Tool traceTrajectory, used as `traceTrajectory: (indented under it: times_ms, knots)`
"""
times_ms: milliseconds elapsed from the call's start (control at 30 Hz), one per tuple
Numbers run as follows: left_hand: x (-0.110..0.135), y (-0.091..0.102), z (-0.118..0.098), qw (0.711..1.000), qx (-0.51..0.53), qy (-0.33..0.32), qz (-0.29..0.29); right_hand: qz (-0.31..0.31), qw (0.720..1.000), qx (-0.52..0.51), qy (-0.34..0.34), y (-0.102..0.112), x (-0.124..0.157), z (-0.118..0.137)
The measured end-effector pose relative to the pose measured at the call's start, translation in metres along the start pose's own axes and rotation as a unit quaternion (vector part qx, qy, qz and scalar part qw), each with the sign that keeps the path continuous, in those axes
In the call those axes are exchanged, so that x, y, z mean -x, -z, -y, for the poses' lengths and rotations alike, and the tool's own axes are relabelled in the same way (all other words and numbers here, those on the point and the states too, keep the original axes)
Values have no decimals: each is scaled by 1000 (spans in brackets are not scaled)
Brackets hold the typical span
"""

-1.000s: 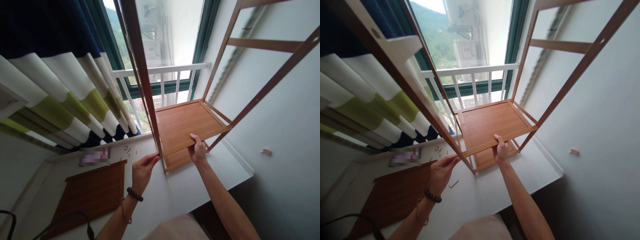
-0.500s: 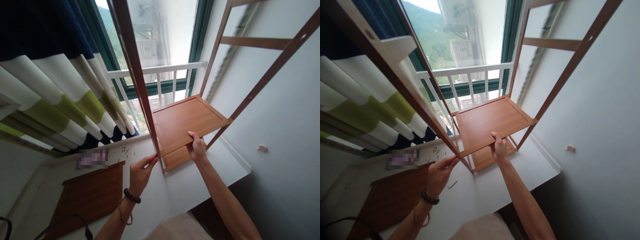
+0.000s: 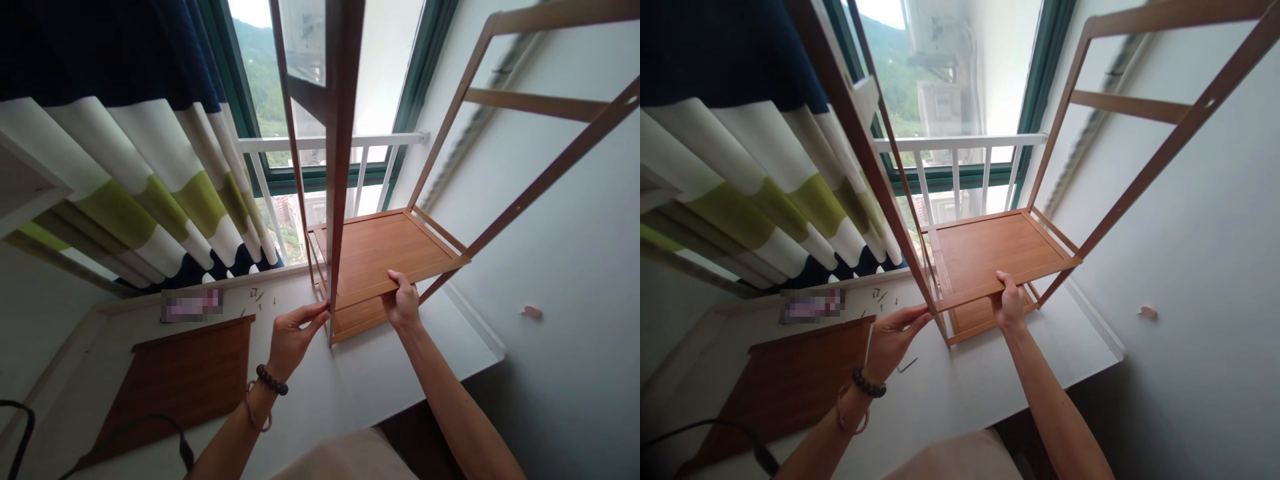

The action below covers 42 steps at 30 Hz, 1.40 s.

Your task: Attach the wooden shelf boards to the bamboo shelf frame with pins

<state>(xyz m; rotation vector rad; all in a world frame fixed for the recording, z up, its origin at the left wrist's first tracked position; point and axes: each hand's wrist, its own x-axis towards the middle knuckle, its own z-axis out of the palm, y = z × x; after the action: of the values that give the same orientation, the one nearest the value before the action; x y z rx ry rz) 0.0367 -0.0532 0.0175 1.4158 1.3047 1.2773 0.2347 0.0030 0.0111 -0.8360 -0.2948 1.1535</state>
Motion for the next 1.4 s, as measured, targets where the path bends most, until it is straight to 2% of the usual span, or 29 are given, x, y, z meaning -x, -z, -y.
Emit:
traceTrajectory:
  times_ms: [100, 200, 300, 367, 433, 467, 500, 600, 667, 733, 833, 933, 1167, 1267, 1400]
  knots:
    - [1, 3, 1, 999, 35, 17, 23, 5, 1000, -5, 7, -3, 0, 1]
    - [2, 6, 2, 993, 84, 25, 77, 2, 1000, -8, 13, -5, 1, 2]
    - [2, 13, 16, 988, 94, 32, 115, 1, 1000, -6, 14, -6, 2, 3]
    - [2, 20, 40, 992, 43, 45, 109, -2, 1000, -5, 14, -6, 4, 3]
    - [3, 31, 76, 989, -96, 69, 89, -8, 1000, -8, 12, -7, 5, 4]
    - [4, 38, 97, 971, -199, 87, 100, -10, 1000, -10, 12, -7, 6, 5]
    - [6, 45, 117, 937, -302, 107, 140, -12, 1000, -12, 14, -7, 7, 5]
    - [16, 63, 166, 897, -369, 153, 189, -19, 999, -13, 23, -8, 8, 5]
    - [24, 69, 184, 882, -388, 154, 218, -23, 999, -11, 26, -8, 8, 5]
    - [29, 72, 191, 871, -401, 149, 241, -25, 999, -8, 24, -8, 8, 5]
    - [32, 72, 192, 862, -410, 147, 261, -23, 999, -6, 25, -8, 8, 4]
    - [32, 69, 190, 868, -401, 141, 254, -22, 1000, -7, 21, -9, 8, 4]
    - [22, 60, 173, 935, -294, 143, 141, -28, 999, -20, 10, -9, 11, 5]
    - [2, 57, 149, 964, -213, 137, 77, -40, 999, -14, 12, -9, 8, 6]
    - [-26, 56, 94, 987, -126, 98, 9, -29, 1000, -5, 6, -10, 6, 7]
